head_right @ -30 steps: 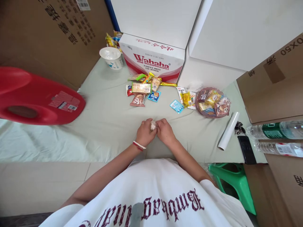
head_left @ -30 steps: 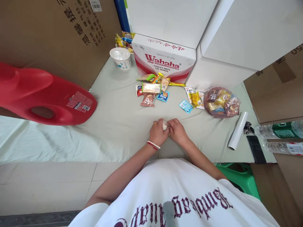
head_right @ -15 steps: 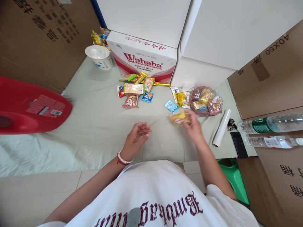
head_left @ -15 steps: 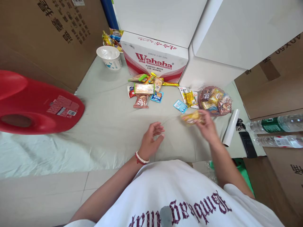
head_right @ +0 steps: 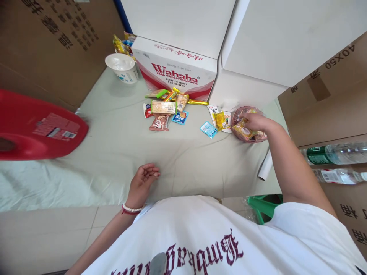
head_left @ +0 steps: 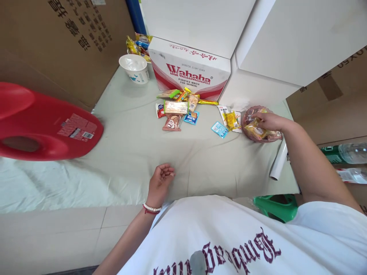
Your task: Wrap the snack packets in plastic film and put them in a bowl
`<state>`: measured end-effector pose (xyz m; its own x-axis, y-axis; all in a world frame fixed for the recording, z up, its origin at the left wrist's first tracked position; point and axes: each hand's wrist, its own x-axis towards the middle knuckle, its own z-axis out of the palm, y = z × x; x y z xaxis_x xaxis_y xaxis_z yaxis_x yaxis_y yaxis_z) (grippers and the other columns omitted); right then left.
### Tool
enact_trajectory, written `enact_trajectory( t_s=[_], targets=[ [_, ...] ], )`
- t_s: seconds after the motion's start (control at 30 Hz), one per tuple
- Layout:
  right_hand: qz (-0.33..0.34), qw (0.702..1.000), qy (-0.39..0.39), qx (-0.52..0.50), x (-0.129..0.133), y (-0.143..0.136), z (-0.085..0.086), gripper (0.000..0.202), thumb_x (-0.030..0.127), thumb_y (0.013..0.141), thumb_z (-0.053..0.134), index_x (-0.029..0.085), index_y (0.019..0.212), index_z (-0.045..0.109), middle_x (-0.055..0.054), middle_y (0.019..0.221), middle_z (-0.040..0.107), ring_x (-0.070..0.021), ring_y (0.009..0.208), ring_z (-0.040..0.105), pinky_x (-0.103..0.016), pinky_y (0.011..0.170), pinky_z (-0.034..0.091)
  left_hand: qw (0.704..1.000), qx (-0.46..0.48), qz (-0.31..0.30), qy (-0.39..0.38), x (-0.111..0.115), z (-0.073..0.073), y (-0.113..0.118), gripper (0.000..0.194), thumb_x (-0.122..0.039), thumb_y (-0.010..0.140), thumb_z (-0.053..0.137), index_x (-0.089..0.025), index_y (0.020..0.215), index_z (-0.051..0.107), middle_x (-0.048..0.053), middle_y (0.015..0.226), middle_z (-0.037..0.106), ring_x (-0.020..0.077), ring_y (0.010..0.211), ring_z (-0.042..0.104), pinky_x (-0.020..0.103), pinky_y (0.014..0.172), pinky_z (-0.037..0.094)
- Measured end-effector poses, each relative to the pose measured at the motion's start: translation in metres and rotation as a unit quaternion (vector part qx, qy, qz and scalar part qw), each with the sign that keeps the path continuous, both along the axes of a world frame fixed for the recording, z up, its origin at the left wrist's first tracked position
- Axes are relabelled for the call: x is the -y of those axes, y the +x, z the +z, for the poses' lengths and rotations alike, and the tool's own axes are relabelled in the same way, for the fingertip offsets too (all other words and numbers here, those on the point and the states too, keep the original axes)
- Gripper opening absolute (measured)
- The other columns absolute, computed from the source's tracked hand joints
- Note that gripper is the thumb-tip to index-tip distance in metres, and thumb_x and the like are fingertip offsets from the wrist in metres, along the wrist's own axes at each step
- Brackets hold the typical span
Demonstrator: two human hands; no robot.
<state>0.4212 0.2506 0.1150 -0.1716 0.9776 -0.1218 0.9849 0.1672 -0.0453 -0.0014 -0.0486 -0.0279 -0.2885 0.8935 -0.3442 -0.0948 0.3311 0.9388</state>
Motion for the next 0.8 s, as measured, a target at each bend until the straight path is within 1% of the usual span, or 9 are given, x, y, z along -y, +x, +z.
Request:
enact_trajectory(
  t_s=[0.03, 0.1, 0.2, 0.33, 0.43, 0.5, 0.6, 0.7, 0.8],
  targets=[
    [0.002, 0.999, -0.038, -0.013, -0.001, -0.002, -0.005, 0.04, 0.007, 0.073, 0.068, 0.015, 0.111, 0.073, -0.008, 0.093, 0.073, -0.0159, 0.072, 0.054, -0.028, 0.069, 0.039, 1.0, -0.005, 0.003, 0.0, 0.0, -0.001, 0.001, 0.044, -0.039, 0.077, 0.071, -0.019, 0.113, 0.056, 0.005, 0.101, 0.068, 0.0186, 0.091, 0.068, 0.038, 0.088, 0.056],
    [0.002, 0.999, -0.033, -0.028, 0.002, -0.004, -0.013, 0.035, 0.012, 0.075, 0.068, 0.014, 0.111, 0.07, -0.01, 0.099, 0.07, -0.0193, 0.078, 0.054, -0.03, 0.072, 0.039, 1.0, -0.017, 0.006, 0.003, -0.002, -0.002, 0.003, 0.044, -0.04, 0.076, 0.071, -0.019, 0.112, 0.056, 0.006, 0.1, 0.068, 0.0188, 0.092, 0.068, 0.038, 0.088, 0.056],
    [-0.005, 0.997, 0.075, -0.022, 0.015, 0.0, -0.025, 0.018, 0.017, 0.083, 0.06, 0.015, 0.098, 0.07, -0.012, 0.102, 0.066, -0.0233, 0.087, 0.054, -0.033, 0.077, 0.04, 0.999, -0.038, 0.0, 0.004, -0.003, -0.003, 0.005, 0.043, -0.04, 0.075, 0.07, -0.02, 0.11, 0.056, 0.005, 0.098, 0.068, 0.0184, 0.09, 0.068, 0.037, 0.087, 0.057],
    [-0.045, 0.99, 0.132, 0.018, 0.039, 0.002, -0.042, 0.026, 0.024, 0.095, 0.047, 0.015, 0.102, 0.07, -0.015, 0.105, 0.065, -0.0277, 0.097, 0.052, -0.038, 0.084, 0.04, 0.998, -0.06, -0.012, 0.001, -0.003, -0.003, 0.006, 0.04, -0.04, 0.077, 0.067, -0.02, 0.11, 0.057, 0.004, 0.097, 0.068, 0.0177, 0.085, 0.069, 0.037, 0.084, 0.057],
    [-0.084, 0.978, 0.188, 0.039, 0.047, 0.002, -0.05, 0.03, 0.032, 0.098, 0.046, 0.017, 0.1, 0.072, -0.016, 0.109, 0.064, -0.0322, 0.11, 0.047, -0.044, 0.091, 0.038, 0.998, -0.068, -0.016, 0.0, -0.003, -0.005, 0.006, 0.039, -0.04, 0.077, 0.066, -0.02, 0.109, 0.057, 0.004, 0.096, 0.068, 0.0181, 0.084, 0.069, 0.036, 0.081, 0.058],
    [-0.113, 0.973, 0.199, 0.038, 0.046, 0.001, -0.055, 0.029, 0.032, 0.098, 0.048, 0.017, 0.1, 0.072, -0.016, 0.109, 0.064, -0.0323, 0.109, 0.048, -0.044, 0.09, 0.039, 0.997, -0.075, -0.015, 0.003, -0.003, -0.006, 0.007, 0.038, -0.04, 0.078, 0.066, -0.02, 0.109, 0.058, 0.004, 0.096, 0.068, 0.0184, 0.084, 0.069, 0.036, 0.08, 0.058],
    [-0.133, 0.976, 0.168, 0.046, 0.042, -0.002, -0.061, 0.03, 0.023, 0.097, 0.043, 0.014, 0.103, 0.072, -0.015, 0.103, 0.064, -0.0273, 0.095, 0.054, -0.037, 0.082, 0.04, 0.995, -0.098, -0.017, 0.009, -0.001, -0.008, 0.008, 0.036, -0.04, 0.079, 0.064, -0.02, 0.109, 0.059, 0.005, 0.096, 0.069, 0.019, 0.085, 0.069, 0.036, 0.08, 0.058],
    [-0.09, 0.981, 0.15, 0.087, 0.045, -0.002, -0.058, 0.033, 0.015, 0.095, 0.041, 0.012, 0.109, 0.071, -0.016, 0.103, 0.065, -0.0255, 0.091, 0.056, -0.034, 0.079, 0.04, 0.992, -0.123, -0.022, 0.015, 0.001, -0.009, 0.009, 0.034, -0.039, 0.081, 0.063, -0.02, 0.109, 0.06, 0.005, 0.097, 0.069, 0.0198, 0.087, 0.069, 0.037, 0.082, 0.057],
    [-0.073, 0.983, 0.107, 0.126, 0.05, -0.002, -0.038, 0.031, 0.014, 0.092, 0.047, 0.01, 0.112, 0.071, -0.02, 0.103, 0.066, -0.0255, 0.09, 0.057, -0.035, 0.075, 0.037, 0.993, -0.114, -0.009, 0.025, 0.003, -0.01, 0.01, 0.033, -0.04, 0.082, 0.063, -0.02, 0.109, 0.061, 0.005, 0.097, 0.069, 0.0194, 0.086, 0.069, 0.037, 0.083, 0.057]
  ],
)
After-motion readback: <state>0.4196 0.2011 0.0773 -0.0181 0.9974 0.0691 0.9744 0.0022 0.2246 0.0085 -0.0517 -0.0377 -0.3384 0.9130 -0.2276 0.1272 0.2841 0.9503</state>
